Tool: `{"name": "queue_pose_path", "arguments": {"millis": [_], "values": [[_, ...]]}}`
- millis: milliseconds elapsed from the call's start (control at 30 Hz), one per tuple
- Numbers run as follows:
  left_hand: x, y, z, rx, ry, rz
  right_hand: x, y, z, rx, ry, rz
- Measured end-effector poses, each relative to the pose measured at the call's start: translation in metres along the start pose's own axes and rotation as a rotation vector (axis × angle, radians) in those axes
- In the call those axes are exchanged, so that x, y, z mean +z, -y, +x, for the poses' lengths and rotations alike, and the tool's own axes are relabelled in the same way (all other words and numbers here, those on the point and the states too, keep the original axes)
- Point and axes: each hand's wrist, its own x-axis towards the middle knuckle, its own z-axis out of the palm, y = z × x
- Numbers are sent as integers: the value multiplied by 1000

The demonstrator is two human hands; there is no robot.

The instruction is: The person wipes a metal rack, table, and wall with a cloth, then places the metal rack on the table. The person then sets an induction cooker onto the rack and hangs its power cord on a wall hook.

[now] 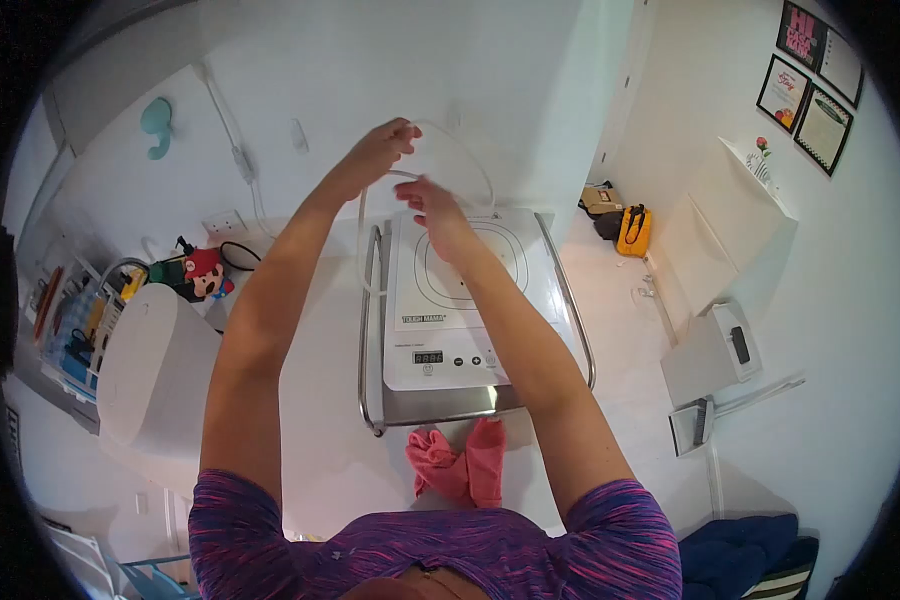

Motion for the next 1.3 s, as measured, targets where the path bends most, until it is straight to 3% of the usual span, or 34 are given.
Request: {"name": "queue_pose_path", "arguments": {"millis": [33, 100, 133, 200, 233, 300, 333, 367, 400, 433, 467, 500, 567, 633, 700, 833, 900, 933, 967, 1000, 1100, 1167, 1233, 1300], "values": [[2, -3, -1, 1, 2, 3, 7, 2, 2, -2, 0, 3], [7, -13, -6, -189, 219, 150, 15, 5, 7, -119, -26, -211], [12, -11, -6, -107, 252, 239, 13, 7, 9, -118, -26, -212], [16, -4, -6, -139, 226, 308, 8, 13, 13, 101, 58, -304], [19, -3, -7, -169, 199, 375, -1, 15, 17, 104, 51, -305], [20, 20, -3, -81, 132, 424, -22, 21, 22, 365, 390, -445], [20, 29, 1, -44, -33, 436, -24, 29, 9, 369, 470, -637], [18, 35, 5, -6, -200, 448, -24, 36, -9, 370, 463, -636], [14, 37, 6, -1, -198, 444, -22, 44, -28, 255, 478, -694], [9, 36, 4, 37, -362, 303, -22, 53, -44, 140, 494, -752], [7, 33, 3, 74, -523, 160, -24, 62, -53, 36, 360, -692], [6, 28, 4, 73, -521, 157, -32, 61, -50, 39, 358, -694], [6, 23, 4, 50, -661, 115, -50, 51, -36, -545, -213, -690], [13, 34, 14, 130, -717, 204, -65, 43, -17, -539, -252, -677], [17, 43, 18, 45, -571, 709, -75, 29, -9, -540, -286, -664], [21, 106, 16, 30, -451, 872, -76, 6, -12, -406, -280, -840], [23, 143, 8, 389, -436, 945, -82, -5, -12, -379, -297, -935], [25, 140, 3, 385, -431, 945, -90, -16, -8, -439, -331, -1066], [26, 130, -3, 250, -447, 909, -92, -21, -4, -503, -366, -1194], [25, 119, -7, 118, -462, 873, -94, -24, 1, -501, -369, -1189], [10, 74, -6, 176, -531, 609, -95, -20, 15, -404, -394, -1119], [5, 50, 1, 230, -563, 612, -88, -10, 27, -351, -178, -665], [-4, 39, 7, 284, -600, 626, -88, 7, 29, -325, -120, -613], [-13, 33, 15, 236, -455, 610, -89, 16, 35, -301, -62, -565]]}}
